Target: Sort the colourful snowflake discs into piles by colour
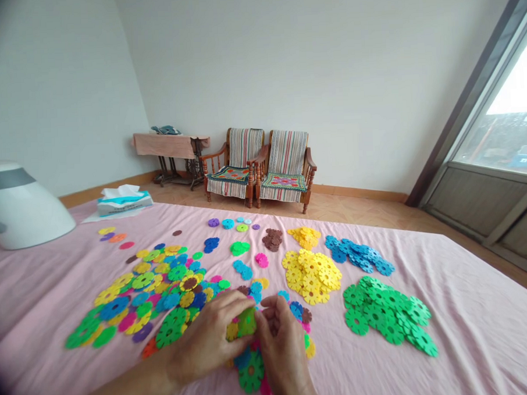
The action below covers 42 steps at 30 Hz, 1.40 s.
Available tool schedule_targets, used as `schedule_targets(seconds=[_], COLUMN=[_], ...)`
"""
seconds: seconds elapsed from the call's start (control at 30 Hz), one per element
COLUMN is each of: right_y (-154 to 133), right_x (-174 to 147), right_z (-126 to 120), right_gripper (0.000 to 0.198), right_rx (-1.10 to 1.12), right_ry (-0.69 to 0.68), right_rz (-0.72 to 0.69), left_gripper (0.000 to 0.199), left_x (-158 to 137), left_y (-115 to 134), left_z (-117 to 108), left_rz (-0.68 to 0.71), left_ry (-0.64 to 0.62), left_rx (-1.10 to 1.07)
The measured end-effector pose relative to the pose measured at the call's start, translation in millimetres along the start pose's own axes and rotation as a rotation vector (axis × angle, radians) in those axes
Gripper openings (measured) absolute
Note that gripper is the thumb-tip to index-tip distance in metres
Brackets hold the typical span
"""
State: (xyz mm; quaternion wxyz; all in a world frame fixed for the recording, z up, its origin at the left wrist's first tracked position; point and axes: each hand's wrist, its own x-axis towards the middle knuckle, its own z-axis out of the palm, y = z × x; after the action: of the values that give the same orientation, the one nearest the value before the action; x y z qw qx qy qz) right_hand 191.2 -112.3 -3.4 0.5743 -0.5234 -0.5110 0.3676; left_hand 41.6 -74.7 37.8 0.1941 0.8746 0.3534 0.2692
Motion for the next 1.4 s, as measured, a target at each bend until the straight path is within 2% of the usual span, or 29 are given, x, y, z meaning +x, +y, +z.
schedule_targets(seconds=[0.1,0.2,0.33,0.5,0.7,0.93,1.13,1.27,1.4], right_y=[-1,1,5,17,35,39,30,23,18], right_x=[1,3,8,13,14,12,13,13,12], right_z=[-7,-12,-13,-19,-20,-17,-20,-24,-26], right_gripper=[0.03,0.031,0.033,0.038,0.04,0.035,0.032,0.028,0.026], right_rx=[-0.136,-0.219,-0.225,-0.28,-0.329,-0.365,-0.361,-0.345,-0.353], right_ry=[0.065,0.159,0.228,0.224,0.259,0.234,0.239,0.214,0.166], right_rz=[-0.048,-0.099,-0.104,-0.112,-0.168,-0.191,-0.212,-0.187,-0.169], left_gripper=[0.026,0.028,0.027,0.025,0.03,0.032,0.032,0.035,0.032], left_x=[21,59,117,169,200,212,205,177,121], left_y=[-21,-60,-116,-154,-170,-171,-170,-160,-140], left_z=[-16,-38,-55,-47,-34,-31,-34,-52,-76], left_rz=[-0.033,-0.142,-0.269,-0.33,-0.424,-0.462,-0.41,-0.31,-0.194], left_ry=[0.079,0.168,0.174,0.07,-0.054,-0.113,-0.061,0.013,-0.018], left_rx=[0.08,0.228,0.369,0.474,0.554,0.559,0.518,0.445,0.347])
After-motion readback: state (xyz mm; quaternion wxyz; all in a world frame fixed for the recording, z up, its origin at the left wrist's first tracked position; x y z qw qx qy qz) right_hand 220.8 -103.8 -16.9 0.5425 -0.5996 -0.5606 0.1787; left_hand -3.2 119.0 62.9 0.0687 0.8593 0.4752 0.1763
